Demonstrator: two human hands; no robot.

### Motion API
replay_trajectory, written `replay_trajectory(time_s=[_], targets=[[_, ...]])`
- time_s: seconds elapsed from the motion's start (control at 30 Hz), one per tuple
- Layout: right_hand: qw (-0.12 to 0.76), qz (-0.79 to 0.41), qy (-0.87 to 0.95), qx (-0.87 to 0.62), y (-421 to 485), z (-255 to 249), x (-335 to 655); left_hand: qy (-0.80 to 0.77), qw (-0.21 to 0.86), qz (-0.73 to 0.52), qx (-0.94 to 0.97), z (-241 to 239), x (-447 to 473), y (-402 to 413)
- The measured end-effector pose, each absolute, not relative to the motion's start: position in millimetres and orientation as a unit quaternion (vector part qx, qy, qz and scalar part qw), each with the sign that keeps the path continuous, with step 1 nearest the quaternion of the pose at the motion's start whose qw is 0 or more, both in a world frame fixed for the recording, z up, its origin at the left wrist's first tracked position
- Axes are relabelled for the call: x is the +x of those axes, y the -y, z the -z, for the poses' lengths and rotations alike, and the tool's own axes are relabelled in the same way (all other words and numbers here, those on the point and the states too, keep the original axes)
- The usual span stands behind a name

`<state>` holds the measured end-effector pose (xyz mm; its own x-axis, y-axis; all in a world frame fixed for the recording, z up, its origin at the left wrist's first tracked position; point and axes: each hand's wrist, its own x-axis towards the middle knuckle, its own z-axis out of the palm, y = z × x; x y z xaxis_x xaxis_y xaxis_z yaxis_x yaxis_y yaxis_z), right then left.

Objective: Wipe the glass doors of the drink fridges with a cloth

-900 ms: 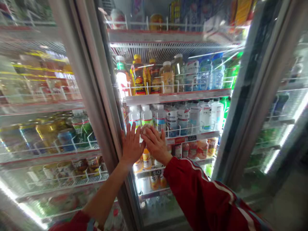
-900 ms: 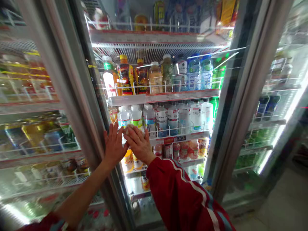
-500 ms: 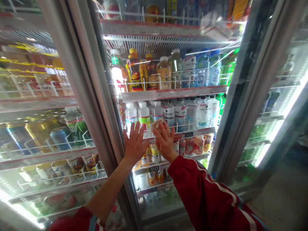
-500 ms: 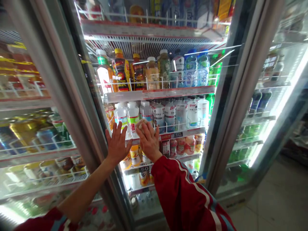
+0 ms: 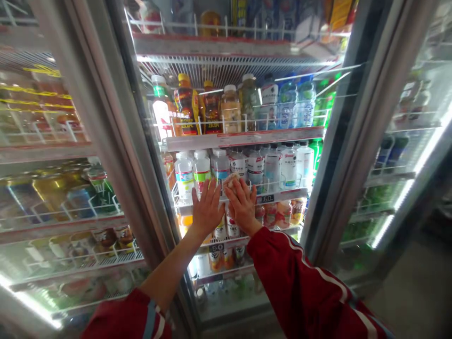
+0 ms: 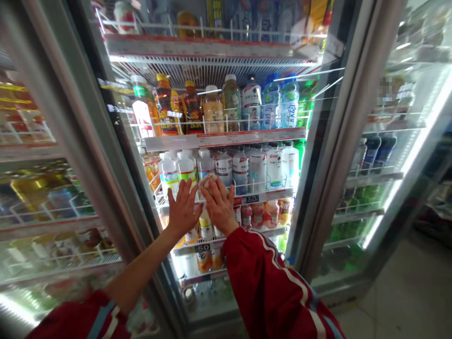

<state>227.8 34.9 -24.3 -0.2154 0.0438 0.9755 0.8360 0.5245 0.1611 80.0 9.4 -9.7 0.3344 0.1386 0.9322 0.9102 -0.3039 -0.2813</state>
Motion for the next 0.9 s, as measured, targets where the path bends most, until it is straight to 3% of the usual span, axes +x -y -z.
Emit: replay_trajectory(time_s=[0.3,0.47,0.73,0.9], targets=[[0.559,0.377,0.653,-0.344,-44,21,271,0.408,0.433,0.416,-0.688,18,96,-6],[0.521,0.369,0.704,-0.310,-38,29,273,0.455,0.420,0.367,-0.694,32,116,2],[0.568,0.312,0.669,-0.364,-58,32,311,0.553,0.349,0.298,-0.695,36,134,16],[0.552,0.316,0.706,-0.310,-53,40,296,0.580,0.315,0.288,-0.694,33,148,26]])
